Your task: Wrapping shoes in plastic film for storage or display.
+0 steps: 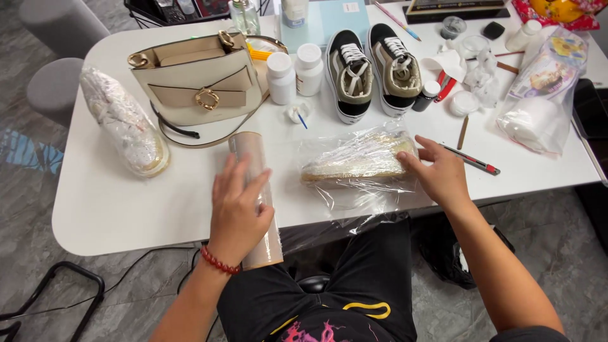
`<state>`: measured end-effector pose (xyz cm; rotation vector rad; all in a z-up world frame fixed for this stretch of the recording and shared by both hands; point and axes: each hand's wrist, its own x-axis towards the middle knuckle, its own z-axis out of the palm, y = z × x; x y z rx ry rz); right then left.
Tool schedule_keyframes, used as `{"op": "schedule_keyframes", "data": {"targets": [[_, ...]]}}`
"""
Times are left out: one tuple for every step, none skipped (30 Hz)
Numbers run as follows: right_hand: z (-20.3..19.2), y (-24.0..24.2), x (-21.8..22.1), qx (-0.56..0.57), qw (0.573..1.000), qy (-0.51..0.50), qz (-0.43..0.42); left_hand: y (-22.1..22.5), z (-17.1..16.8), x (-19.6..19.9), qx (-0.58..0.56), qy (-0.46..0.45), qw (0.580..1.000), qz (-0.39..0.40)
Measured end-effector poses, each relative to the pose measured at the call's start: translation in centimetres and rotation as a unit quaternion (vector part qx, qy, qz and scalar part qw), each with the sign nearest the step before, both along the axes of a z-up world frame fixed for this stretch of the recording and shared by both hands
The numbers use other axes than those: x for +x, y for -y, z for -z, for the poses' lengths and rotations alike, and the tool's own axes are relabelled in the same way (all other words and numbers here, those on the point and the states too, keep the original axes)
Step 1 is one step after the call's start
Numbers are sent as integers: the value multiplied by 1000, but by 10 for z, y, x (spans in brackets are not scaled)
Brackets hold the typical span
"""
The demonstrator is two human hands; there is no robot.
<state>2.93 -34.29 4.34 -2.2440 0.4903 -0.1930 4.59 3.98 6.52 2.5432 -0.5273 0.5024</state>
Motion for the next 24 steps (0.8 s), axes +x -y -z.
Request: {"op": "schedule_keyframes", "data": {"targets": [[4, 8, 0, 0, 1000, -1, 5, 3, 2, 4, 0, -1, 1000, 5], [9, 16, -1, -52, 996, 63, -20, 6, 4, 8, 29, -27, 997, 67], [10, 27, -3, -107, 985, 128, -40, 11, 5, 15, 56, -49, 988, 133], [7, 38, -4, -110, 985, 128, -31, 13, 6, 17, 54, -46, 987, 143], [5, 50, -9, -161, 977, 135, 28, 16, 8, 19, 88, -67, 982, 151], [2, 61, -15, -210, 964, 140, 85, 19, 10, 21, 122, -87, 976, 158], [8, 73, -18, -214, 962, 139, 94, 21, 9, 22, 121, -85, 975, 168], [14, 84, -21, -278, 952, 117, 50, 23, 7, 22, 138, -97, 972, 163], [22, 94, -22, -337, 937, 94, 1, 22, 5, 22, 156, -110, 969, 154], [28, 100, -26, -339, 936, 92, 7, 24, 5, 23, 156, -108, 969, 160], [34, 105, -27, -362, 928, 80, -31, 25, 4, 23, 171, -114, 967, 152], [40, 108, -27, -384, 918, 67, -69, 25, 4, 24, 185, -121, 965, 143], [42, 112, -29, -383, 918, 69, -73, 26, 7, 28, 185, -122, 965, 138], [43, 115, -30, -370, 924, 76, -61, 25, 11, 32, 178, -104, 969, 134], [46, 114, -28, -353, 930, 82, -57, 19, 14, 32, 172, -90, 973, 121], [45, 110, -30, -349, 931, 83, -70, 20, 12, 39, 174, -97, 974, 110], [43, 107, -31, -334, 936, 96, -53, 19, 10, 47, 172, -84, 975, 115], [42, 103, -31, -318, 941, 108, -36, 18, 9, 55, 170, -70, 976, 121], [15, 72, -34, -318, 940, 112, -46, 19, 8, 66, 168, -71, 977, 110], [-12, 41, -38, -263, 956, 123, -32, 21, 7, 77, 196, -79, 972, 108], [-37, 12, -47, -206, 970, 131, -14, 24, 6, 88, 224, -86, 965, 109], [-54, -28, -44, -204, 970, 132, -21, 26, 8, 96, 224, -88, 965, 102], [-69, -69, -48, -111, 989, 86, -38, 28, 12, 101, 231, -88, 963, 104], [-85, -108, -52, -17, 998, 39, -55, 31, 16, 106, 239, -88, 961, 106]]}}
